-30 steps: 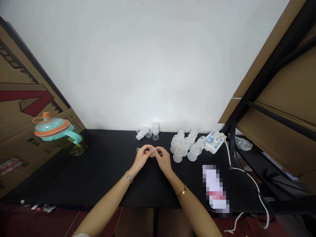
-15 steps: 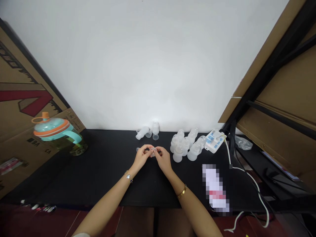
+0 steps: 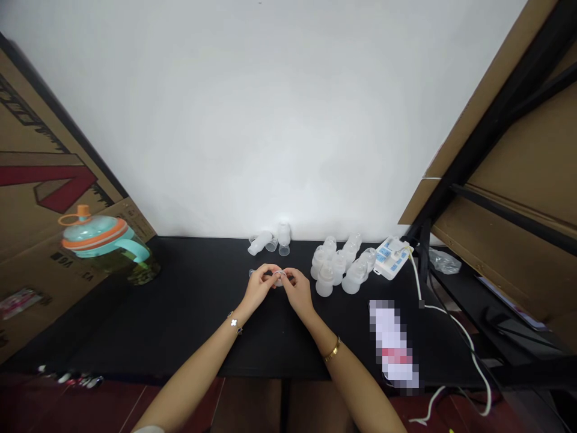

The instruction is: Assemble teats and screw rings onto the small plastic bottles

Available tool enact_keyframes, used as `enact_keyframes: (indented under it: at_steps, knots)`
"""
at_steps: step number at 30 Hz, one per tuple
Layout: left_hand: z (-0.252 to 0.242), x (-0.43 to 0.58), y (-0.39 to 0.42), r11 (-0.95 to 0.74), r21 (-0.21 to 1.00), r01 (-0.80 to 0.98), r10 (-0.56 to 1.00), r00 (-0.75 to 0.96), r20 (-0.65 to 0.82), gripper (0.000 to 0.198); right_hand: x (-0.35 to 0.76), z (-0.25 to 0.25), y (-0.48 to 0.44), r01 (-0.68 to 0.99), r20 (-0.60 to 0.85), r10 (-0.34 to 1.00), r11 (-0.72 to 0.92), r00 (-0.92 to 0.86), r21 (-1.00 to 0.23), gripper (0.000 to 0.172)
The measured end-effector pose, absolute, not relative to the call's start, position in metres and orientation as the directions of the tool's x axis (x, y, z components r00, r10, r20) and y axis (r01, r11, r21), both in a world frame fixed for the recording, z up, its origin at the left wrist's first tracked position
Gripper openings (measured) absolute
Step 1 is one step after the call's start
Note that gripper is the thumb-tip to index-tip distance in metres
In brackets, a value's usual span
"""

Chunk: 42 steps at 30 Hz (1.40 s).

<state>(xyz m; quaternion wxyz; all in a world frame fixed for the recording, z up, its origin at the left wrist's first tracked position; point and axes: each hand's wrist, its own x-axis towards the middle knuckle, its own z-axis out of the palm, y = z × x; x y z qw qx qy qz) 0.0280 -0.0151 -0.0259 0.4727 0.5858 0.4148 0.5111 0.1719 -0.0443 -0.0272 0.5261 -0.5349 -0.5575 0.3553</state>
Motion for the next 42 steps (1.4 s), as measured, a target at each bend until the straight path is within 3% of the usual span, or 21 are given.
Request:
enact_keyframes:
  at_steps: [42]
  knots:
    - [-0.024,0.0271,-0.0161,-0.229,0.973,0.015,0.965,0.133,0.225,0.024,0.1711,-0.0258,-0.0448,0.237,0.227,0.966,0.193,0.123,-0.952,0.031]
